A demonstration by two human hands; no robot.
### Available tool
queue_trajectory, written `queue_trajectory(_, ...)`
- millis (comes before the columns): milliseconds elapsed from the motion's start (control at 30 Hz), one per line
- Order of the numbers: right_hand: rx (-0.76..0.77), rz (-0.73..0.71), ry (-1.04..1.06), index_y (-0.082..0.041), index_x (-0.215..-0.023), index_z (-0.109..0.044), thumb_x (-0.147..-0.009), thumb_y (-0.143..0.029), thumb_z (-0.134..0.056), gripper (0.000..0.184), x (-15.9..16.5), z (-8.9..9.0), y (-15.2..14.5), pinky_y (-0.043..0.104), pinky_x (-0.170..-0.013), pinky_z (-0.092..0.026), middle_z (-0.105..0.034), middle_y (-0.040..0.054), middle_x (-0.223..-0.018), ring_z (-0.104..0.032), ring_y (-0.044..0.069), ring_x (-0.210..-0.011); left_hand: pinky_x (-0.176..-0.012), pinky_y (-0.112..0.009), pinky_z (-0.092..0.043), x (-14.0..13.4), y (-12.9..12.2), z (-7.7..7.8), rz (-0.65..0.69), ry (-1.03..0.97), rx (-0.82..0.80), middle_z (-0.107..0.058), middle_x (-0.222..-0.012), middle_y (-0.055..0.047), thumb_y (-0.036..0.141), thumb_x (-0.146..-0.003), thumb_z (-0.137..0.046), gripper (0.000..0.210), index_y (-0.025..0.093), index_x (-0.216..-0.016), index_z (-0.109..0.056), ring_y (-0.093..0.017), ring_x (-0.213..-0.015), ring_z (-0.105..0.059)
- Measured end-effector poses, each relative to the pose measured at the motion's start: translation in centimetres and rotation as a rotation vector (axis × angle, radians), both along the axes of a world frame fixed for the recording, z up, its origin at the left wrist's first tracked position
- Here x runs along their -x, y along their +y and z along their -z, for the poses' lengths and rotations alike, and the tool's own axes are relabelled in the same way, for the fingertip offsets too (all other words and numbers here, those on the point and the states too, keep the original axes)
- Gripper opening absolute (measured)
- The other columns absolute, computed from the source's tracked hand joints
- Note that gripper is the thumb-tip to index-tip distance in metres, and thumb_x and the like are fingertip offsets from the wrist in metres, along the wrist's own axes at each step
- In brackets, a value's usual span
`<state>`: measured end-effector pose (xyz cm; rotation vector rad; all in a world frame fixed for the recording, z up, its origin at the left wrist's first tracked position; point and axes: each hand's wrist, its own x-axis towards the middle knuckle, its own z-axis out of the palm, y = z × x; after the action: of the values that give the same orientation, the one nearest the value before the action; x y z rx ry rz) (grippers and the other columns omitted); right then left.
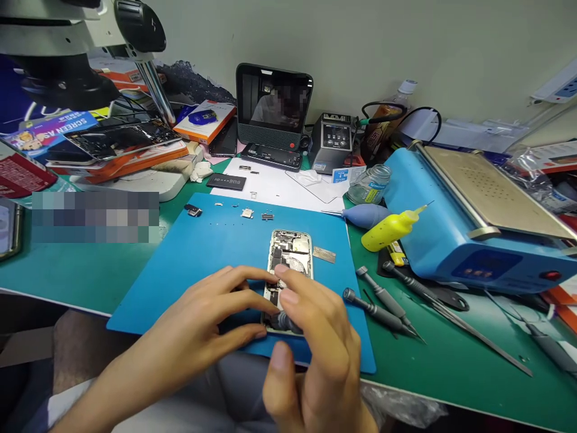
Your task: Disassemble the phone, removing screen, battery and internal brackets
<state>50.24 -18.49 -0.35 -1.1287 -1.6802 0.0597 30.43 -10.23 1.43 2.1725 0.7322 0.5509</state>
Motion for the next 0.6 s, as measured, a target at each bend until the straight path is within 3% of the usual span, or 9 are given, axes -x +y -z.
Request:
queue_trajectory(67,-0.014,0.028,-0.012,-0.033,-0.163,-0.056,-0.090,0.000,-0.070,0.081,-0.09,0.20,-0.14,0.049,-0.101,-0.067,-0.070,0.0068,-0.154,-0.072,0.030,-0.135,-0.109,-0.038,-0.055,0.06,-0.02,-0.02,0.002,-0.004,0.007,-0.069,-0.152,0.002,0.017,-0.107,-0.076,0.021,0.033,-0.120,-0.078,-0.023,-0.136,-0.068)
queue_trajectory(200,0.039,0.008,0.003,-0.034,-0.168,-0.052,-0.098,-0.003,-0.059,0.077,0.03,0.17,-0.44,0.050,-0.104,-0.066,-0.065,0.0061,-0.162,-0.073,0.030,-0.135,-0.111,-0.037,-0.053,0.14,-0.02,0.02,0.003,-0.008,0.011,-0.069,-0.152,0.003,0.018,-0.106,-0.077,0.020,0.033,-0.119,-0.077,-0.022,-0.136,-0.068)
queue_trajectory(300,0.030,0.028,0.023,-0.034,-0.168,-0.053,-0.094,-0.004,-0.069,0.082,0.27,0.14,-0.58,0.046,-0.104,-0.066,-0.068,0.0046,-0.158,-0.075,0.027,-0.130,-0.110,-0.037,-0.052,0.12,0.02,0.06,0.002,-0.003,0.012,-0.069,-0.152,0.003,0.019,-0.108,-0.076,0.019,0.033,-0.119,-0.077,-0.022,-0.136,-0.068)
queue_trajectory(433,0.037,0.036,0.032,-0.032,-0.167,-0.054,-0.097,-0.002,-0.065,0.078,0.34,0.14,-0.36,0.047,-0.106,-0.066,-0.068,0.0075,-0.158,-0.075,0.027,-0.131,-0.109,-0.037,-0.052,0.04,-0.03,0.09,0.002,-0.011,0.018,-0.068,-0.153,0.003,0.019,-0.107,-0.076,0.019,0.033,-0.119,-0.077,-0.023,-0.135,-0.068)
queue_trajectory(500,-0.012,0.037,0.005,-0.028,-0.166,-0.056,-0.097,-0.007,-0.070,0.074,0.27,0.00,-0.09,0.046,-0.102,-0.068,-0.073,0.0102,-0.148,-0.077,0.028,-0.126,-0.107,-0.036,-0.052,-0.01,-0.08,0.08,-0.006,-0.008,0.030,-0.068,-0.153,0.004,0.018,-0.108,-0.075,0.019,0.034,-0.118,-0.076,-0.022,-0.131,-0.069)
queue_trajectory(600,-0.005,0.066,0.055,-0.027,-0.160,-0.061,-0.095,-0.004,-0.075,0.071,0.29,-0.37,0.15,0.035,-0.084,-0.072,-0.083,0.0078,-0.121,-0.083,0.023,-0.107,-0.107,-0.035,-0.053,0.01,-0.11,-0.05,-0.009,0.002,0.047,-0.068,-0.154,0.005,0.020,-0.108,-0.075,0.020,0.035,-0.121,-0.076,-0.022,-0.131,-0.069)
